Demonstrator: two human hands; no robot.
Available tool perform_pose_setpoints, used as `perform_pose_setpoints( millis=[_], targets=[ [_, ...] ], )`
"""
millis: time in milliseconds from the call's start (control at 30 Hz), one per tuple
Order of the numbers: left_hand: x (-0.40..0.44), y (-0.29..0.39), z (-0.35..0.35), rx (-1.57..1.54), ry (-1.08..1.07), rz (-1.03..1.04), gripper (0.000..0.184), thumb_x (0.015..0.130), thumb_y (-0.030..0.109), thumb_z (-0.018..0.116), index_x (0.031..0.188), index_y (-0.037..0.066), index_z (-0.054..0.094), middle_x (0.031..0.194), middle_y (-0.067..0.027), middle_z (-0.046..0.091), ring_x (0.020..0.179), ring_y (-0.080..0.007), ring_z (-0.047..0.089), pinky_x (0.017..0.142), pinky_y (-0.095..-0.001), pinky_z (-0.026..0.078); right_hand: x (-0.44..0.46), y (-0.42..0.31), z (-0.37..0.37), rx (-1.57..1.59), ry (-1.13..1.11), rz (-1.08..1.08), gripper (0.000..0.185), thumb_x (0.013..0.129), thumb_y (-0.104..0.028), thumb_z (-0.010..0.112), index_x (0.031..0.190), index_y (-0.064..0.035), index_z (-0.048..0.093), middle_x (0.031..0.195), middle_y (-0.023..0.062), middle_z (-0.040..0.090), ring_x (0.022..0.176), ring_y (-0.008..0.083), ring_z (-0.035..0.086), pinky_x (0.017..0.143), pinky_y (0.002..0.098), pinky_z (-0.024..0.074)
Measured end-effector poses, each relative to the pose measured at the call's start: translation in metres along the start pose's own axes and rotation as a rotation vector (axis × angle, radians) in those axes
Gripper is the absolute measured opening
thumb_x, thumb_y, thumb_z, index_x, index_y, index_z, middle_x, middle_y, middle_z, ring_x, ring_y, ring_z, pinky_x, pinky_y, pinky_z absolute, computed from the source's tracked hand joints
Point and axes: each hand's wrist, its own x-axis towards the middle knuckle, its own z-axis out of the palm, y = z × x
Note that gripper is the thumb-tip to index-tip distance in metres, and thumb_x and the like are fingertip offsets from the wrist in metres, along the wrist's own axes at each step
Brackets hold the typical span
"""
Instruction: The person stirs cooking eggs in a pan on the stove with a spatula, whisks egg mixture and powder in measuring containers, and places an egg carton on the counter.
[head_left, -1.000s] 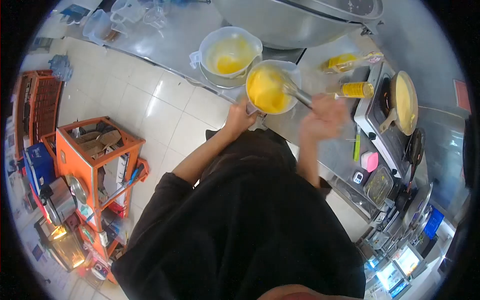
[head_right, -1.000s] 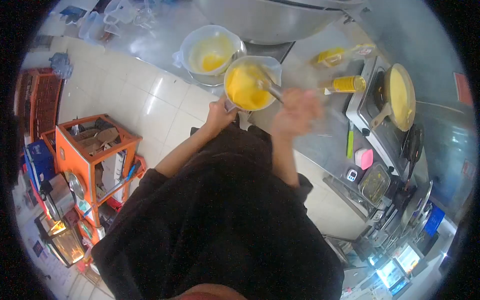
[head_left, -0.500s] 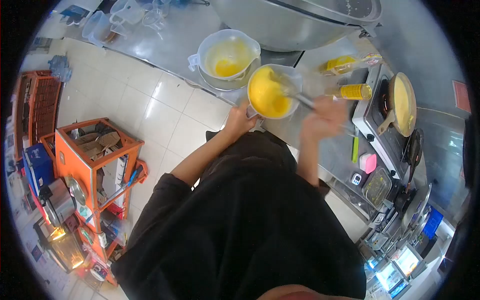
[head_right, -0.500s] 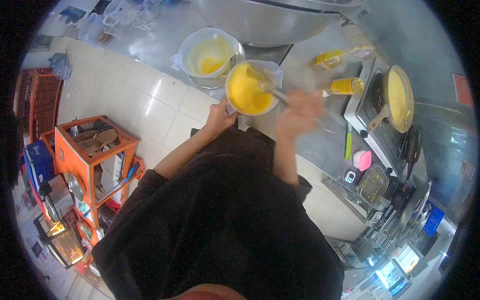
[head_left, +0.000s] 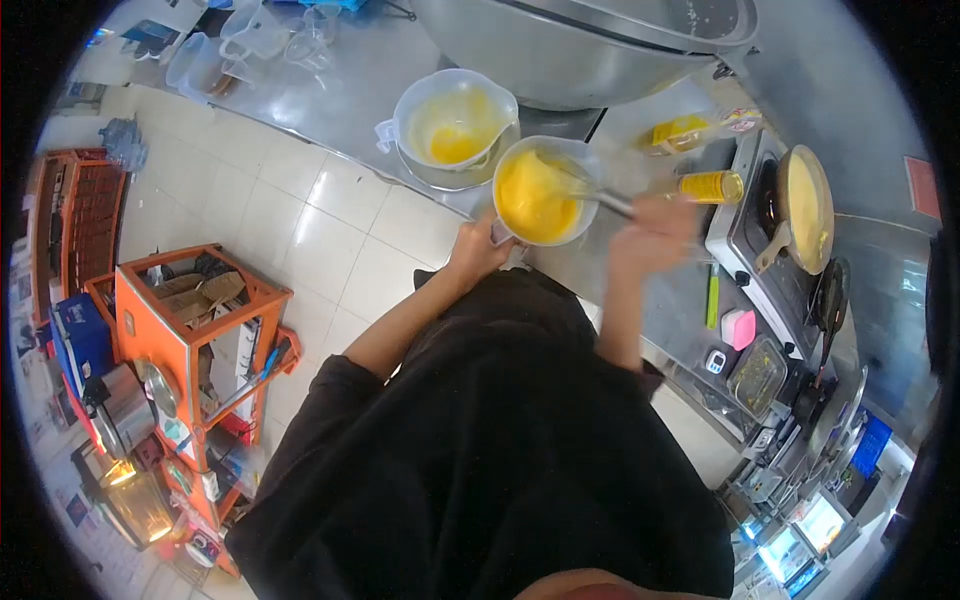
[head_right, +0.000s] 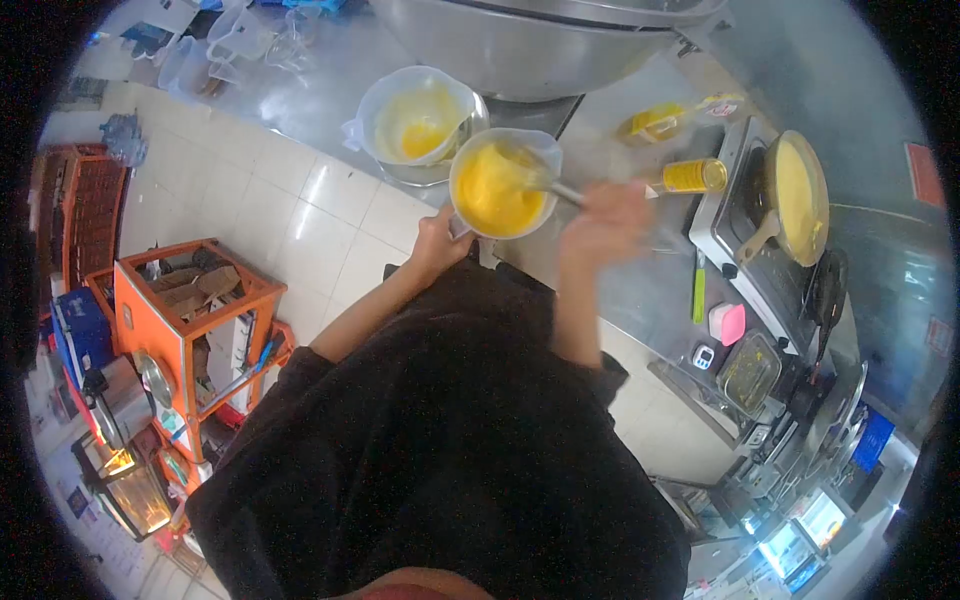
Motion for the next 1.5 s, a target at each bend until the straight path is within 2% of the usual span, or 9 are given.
perform_pose_setpoints(
  millis=[133, 333, 400, 533, 633, 833, 967, 1167, 1500],
  targets=[
    [0.005, -0.004, 0.005, 0.003, 0.051, 0.086, 0.047, 0.072, 0.013, 0.073, 0.114, 0.000, 0.056, 0.073, -0.0233, 0.064, 0.070, -0.0386, 0.065, 0.060, -0.0428, 0.052, -0.029, 0.035, -0.002, -0.348, -0.063, 0.254, 0.034, 0.094, -0.017, 0.042, 0.060, -0.0130, 0.038, 0.050, -0.0026, 0.032, 0.040, 0.0090, 0.029, 0.043, 0.0246, 0.0274],
    [0.007, 0.000, 0.002, -0.009, 0.021, 0.030, 0.050, 0.071, 0.013, 0.073, 0.116, 0.000, 0.056, 0.077, -0.0234, 0.065, 0.072, -0.0386, 0.065, 0.063, -0.0427, 0.053, -0.014, 0.049, -0.030, -0.879, -0.125, -0.866, 0.036, 0.094, -0.017, 0.041, 0.061, -0.0079, 0.050, 0.049, 0.0005, 0.034, 0.041, 0.0119, 0.034, 0.044, 0.0240, 0.0301],
    [0.012, -0.001, 0.003, -0.011, 0.015, 0.030, 0.051, 0.071, 0.013, 0.073, 0.116, 0.000, 0.055, 0.077, -0.0233, 0.065, 0.071, -0.0387, 0.065, 0.062, -0.0424, 0.053, -0.007, -0.004, 0.001, -0.199, 0.041, 0.244, 0.039, 0.096, -0.019, 0.040, 0.060, -0.0076, 0.050, 0.048, 0.0005, 0.032, 0.041, 0.0127, 0.034, 0.046, 0.0247, 0.0317],
    [0.006, 0.000, -0.002, 0.051, -0.080, -0.010, 0.054, 0.071, 0.013, 0.074, 0.119, -0.001, 0.052, 0.077, -0.0233, 0.065, 0.072, -0.0390, 0.065, 0.062, -0.0412, 0.053, -0.014, 0.003, -0.003, 0.053, -0.130, -0.055, 0.040, 0.096, -0.020, 0.039, 0.059, -0.0094, 0.047, 0.048, 0.0005, 0.032, 0.042, 0.0119, 0.035, 0.050, 0.0256, 0.0341],
    [0.005, -0.003, 0.004, -0.030, 0.048, 0.078, 0.051, 0.071, 0.015, 0.075, 0.115, -0.001, 0.054, 0.074, -0.0226, 0.065, 0.070, -0.0387, 0.065, 0.061, -0.0410, 0.053, -0.018, 0.019, 0.000, -0.346, 0.110, 0.350, 0.041, 0.097, -0.021, 0.039, 0.057, -0.0118, 0.043, 0.049, 0.0016, 0.035, 0.043, 0.0125, 0.035, 0.054, 0.0262, 0.0363],
    [0.005, -0.002, 0.003, -0.048, -0.001, -0.005, 0.040, 0.071, 0.019, 0.078, 0.101, -0.001, 0.061, 0.070, -0.0207, 0.064, 0.067, -0.0384, 0.065, 0.058, -0.0418, 0.053, -0.018, 0.077, -0.073, -0.510, -0.221, -0.276, 0.020, 0.093, -0.016, 0.049, 0.078, -0.0043, 0.056, 0.057, 0.0017, 0.047, 0.051, 0.0112, 0.042, 0.055, 0.0273, 0.0384],
    [0.000, -0.008, 0.009, 0.061, 0.163, 0.207, 0.042, 0.070, 0.021, 0.078, 0.101, -0.001, 0.060, 0.070, -0.0208, 0.064, 0.065, -0.0360, 0.066, 0.058, -0.0419, 0.053, 0.011, -0.006, -0.034, -0.149, -0.310, 0.192, 0.017, 0.091, -0.016, 0.051, 0.085, -0.0020, 0.058, 0.059, 0.0023, 0.048, 0.050, 0.0114, 0.041, 0.055, 0.0287, 0.0395],
    [0.005, 0.008, 0.003, -0.103, 0.083, 0.039, 0.046, 0.069, 0.021, 0.078, 0.107, 0.001, 0.061, 0.069, -0.0204, 0.063, 0.064, -0.0356, 0.065, 0.058, -0.0418, 0.052, -0.010, 0.046, -0.012, -0.208, 0.039, 0.010, 0.028, 0.093, -0.019, 0.044, 0.069, -0.0062, 0.051, 0.052, -0.0002, 0.041, 0.044, 0.0114, 0.036, 0.048, 0.0260, 0.0358],
    [0.006, -0.002, 0.006, -0.034, 0.051, 0.019, 0.046, 0.070, 0.018, 0.077, 0.109, 0.003, 0.059, 0.065, -0.0148, 0.063, 0.057, -0.0295, 0.064, 0.054, -0.0390, 0.052, 0.028, -0.164, 0.067, 0.100, -0.567, 0.201, 0.044, 0.096, -0.017, 0.035, 0.052, -0.0157, 0.029, 0.043, -0.0013, 0.024, 0.039, 0.0108, 0.021, 0.045, 0.0282, 0.0236]
  ],
)
